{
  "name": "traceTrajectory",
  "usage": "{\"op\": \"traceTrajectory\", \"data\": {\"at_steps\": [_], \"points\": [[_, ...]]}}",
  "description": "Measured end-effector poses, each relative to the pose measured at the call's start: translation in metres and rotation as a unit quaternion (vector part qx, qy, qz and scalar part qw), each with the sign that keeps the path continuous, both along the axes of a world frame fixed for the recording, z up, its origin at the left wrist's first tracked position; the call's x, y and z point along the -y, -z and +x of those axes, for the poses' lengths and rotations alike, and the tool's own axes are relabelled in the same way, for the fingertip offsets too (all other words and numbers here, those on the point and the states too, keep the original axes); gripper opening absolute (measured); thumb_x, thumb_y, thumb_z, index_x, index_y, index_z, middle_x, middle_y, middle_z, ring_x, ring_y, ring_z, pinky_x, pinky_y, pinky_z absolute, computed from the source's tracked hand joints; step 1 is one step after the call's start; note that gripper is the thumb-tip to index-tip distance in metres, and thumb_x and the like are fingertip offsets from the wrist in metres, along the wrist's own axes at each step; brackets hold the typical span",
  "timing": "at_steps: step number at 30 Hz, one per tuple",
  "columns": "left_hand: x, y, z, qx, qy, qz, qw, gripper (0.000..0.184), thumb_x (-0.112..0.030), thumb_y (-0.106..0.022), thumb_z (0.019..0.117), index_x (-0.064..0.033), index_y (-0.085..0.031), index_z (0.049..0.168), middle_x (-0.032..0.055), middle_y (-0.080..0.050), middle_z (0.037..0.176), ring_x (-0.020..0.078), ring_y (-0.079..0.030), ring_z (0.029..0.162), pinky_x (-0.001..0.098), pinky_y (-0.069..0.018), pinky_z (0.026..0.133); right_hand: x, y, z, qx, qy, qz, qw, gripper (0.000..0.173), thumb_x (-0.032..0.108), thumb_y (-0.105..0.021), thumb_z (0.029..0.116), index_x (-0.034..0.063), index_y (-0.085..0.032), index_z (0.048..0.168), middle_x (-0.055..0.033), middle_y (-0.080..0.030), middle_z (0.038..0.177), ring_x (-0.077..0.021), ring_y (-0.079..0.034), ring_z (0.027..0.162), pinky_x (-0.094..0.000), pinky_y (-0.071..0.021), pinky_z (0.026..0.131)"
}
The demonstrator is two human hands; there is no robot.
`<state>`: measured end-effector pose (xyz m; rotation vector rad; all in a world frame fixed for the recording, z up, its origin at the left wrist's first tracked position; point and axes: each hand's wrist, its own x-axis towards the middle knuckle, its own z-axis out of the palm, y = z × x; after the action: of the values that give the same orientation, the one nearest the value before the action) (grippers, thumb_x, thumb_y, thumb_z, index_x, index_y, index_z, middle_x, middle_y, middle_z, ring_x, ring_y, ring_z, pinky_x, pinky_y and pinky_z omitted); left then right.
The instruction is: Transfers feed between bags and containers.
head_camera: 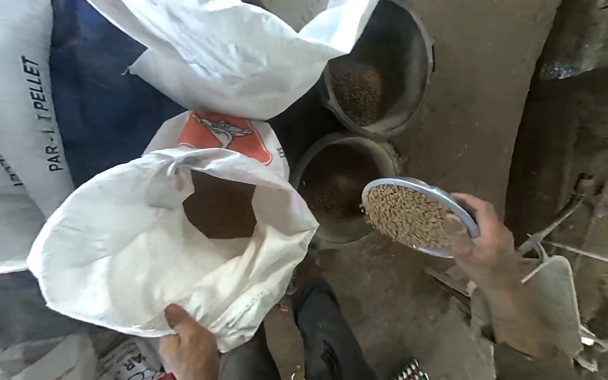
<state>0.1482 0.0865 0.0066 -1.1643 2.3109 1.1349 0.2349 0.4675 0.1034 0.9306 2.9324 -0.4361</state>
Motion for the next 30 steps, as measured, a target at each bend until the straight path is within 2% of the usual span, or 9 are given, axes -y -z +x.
{"op": "traceTrajectory", "data": {"at_steps": [4, 8, 13, 16, 18, 20, 21, 25, 30], "points": [[-0.003, 0.004, 0.005, -0.022, -0.023, 0.035, 0.999, 0.039, -0.026, -0.039, 0.1109, 0.0052, -0.048, 0.133, 0.0030, -0.060, 0.105, -0.0054, -0.062, 0.089, 0.0188, -0.0542, 0.083, -0.001, 0.047, 0.028, -0.017, 0.066, 0.092, 0.993, 0.047, 0.004, -0.059, 0.0927, -0.0138, -0.049, 0.136, -0.0387, -0.057, 0.122, -0.0521, -0.059, 0.112, -0.0566, -0.0502, 0.098], [-0.011, -0.004, -0.001, -0.002, -0.054, 0.055, 0.997, 0.031, -0.023, -0.042, 0.1103, 0.0016, -0.049, 0.129, -0.0010, -0.059, 0.095, -0.0039, -0.062, 0.079, 0.0186, -0.0553, 0.074, -0.006, 0.093, 0.046, -0.046, 0.039, 0.197, 0.979, 0.050, -0.006, -0.059, 0.0820, -0.0097, -0.058, 0.132, -0.0387, -0.057, 0.117, -0.0568, -0.057, 0.109, -0.0579, -0.0473, 0.097], [-0.014, -0.012, -0.010, 0.056, -0.103, 0.077, 0.990, 0.031, -0.029, -0.043, 0.1100, -0.0016, -0.054, 0.121, -0.0015, -0.062, 0.089, 0.0001, -0.064, 0.074, 0.0232, -0.0571, 0.069, 0.004, 0.075, 0.046, -0.160, -0.022, 0.246, 0.956, 0.043, 0.005, -0.059, 0.0850, -0.0060, -0.057, 0.127, -0.0323, -0.054, 0.117, -0.0393, -0.055, 0.111, -0.0401, -0.0448, 0.101], [-0.007, -0.005, -0.011, 0.048, -0.128, 0.119, 0.984, 0.033, -0.032, -0.047, 0.1087, -0.0037, -0.058, 0.121, -0.0014, -0.067, 0.086, 0.0028, -0.068, 0.073, 0.0260, -0.0605, 0.067, 0.053, 0.026, -0.007, -0.174, -0.122, 0.067, 0.975, 0.042, 0.027, -0.049, 0.1011, 0.0104, -0.047, 0.139, -0.0119, -0.054, 0.132, -0.0154, -0.052, 0.126, -0.0251, -0.0411, 0.108], [-0.005, -0.005, -0.015, 0.070, -0.138, 0.120, 0.981, 0.039, -0.037, -0.046, 0.1090, -0.0034, -0.056, 0.127, 0.0011, -0.068, 0.089, 0.0038, -0.068, 0.075, 0.0268, -0.0605, 0.068, 0.105, 0.020, -0.058, -0.133, -0.206, -0.091, 0.965, 0.041, 0.026, -0.054, 0.0999, 0.0106, -0.053, 0.138, -0.0105, -0.061, 0.131, -0.0155, -0.058, 0.124, -0.0270, -0.0471, 0.106], [-0.002, -0.004, -0.021, 0.100, -0.149, 0.119, 0.977, 0.048, -0.041, -0.040, 0.1103, -0.0028, -0.053, 0.135, 0.0065, -0.067, 0.100, 0.0067, -0.067, 0.084, 0.0303, -0.0587, 0.076, 0.166, 0.061, -0.116, -0.069, -0.265, -0.177, 0.945, 0.043, -0.002, -0.067, 0.0848, 0.0000, -0.066, 0.127, -0.0206, -0.069, 0.117, -0.0318, -0.069, 0.109, -0.0421, -0.0572, 0.095], [0.000, -0.003, -0.023, 0.105, -0.155, 0.116, 0.975, 0.050, -0.043, -0.037, 0.1107, -0.0023, -0.053, 0.135, 0.0077, -0.067, 0.101, 0.0072, -0.068, 0.086, 0.0309, -0.0590, 0.077, 0.192, 0.099, -0.142, -0.019, -0.285, -0.190, 0.939, 0.041, -0.006, -0.067, 0.0841, -0.0015, -0.068, 0.124, -0.0226, -0.070, 0.112, -0.0365, -0.070, 0.104, -0.0472, -0.0587, 0.090], [0.009, -0.001, -0.024, 0.084, -0.178, 0.145, 0.970, 0.047, -0.037, -0.031, 0.1121, -0.0002, -0.047, 0.138, 0.0030, -0.065, 0.102, -0.0012, -0.066, 0.086, 0.0214, -0.0577, 0.079, 0.241, 0.241, -0.212, 0.165, -0.251, -0.253, 0.920, 0.047, 0.006, -0.059, 0.0998, 0.0049, -0.053, 0.146, -0.0240, -0.057, 0.142, -0.0431, -0.057, 0.129, -0.0606, -0.0476, 0.104], [0.021, 0.000, -0.015, 0.031, -0.206, 0.201, 0.957, 0.034, -0.019, -0.034, 0.1101, 0.0054, -0.042, 0.133, -0.0083, -0.062, 0.104, -0.0148, -0.060, 0.095, 0.0100, -0.0517, 0.088, 0.264, 0.328, -0.239, 0.105, -0.211, -0.180, 0.955, 0.038, 0.019, -0.067, 0.0966, -0.0006, -0.066, 0.129, -0.0247, -0.067, 0.127, -0.0398, -0.063, 0.121, -0.0591, -0.0470, 0.102]]}}
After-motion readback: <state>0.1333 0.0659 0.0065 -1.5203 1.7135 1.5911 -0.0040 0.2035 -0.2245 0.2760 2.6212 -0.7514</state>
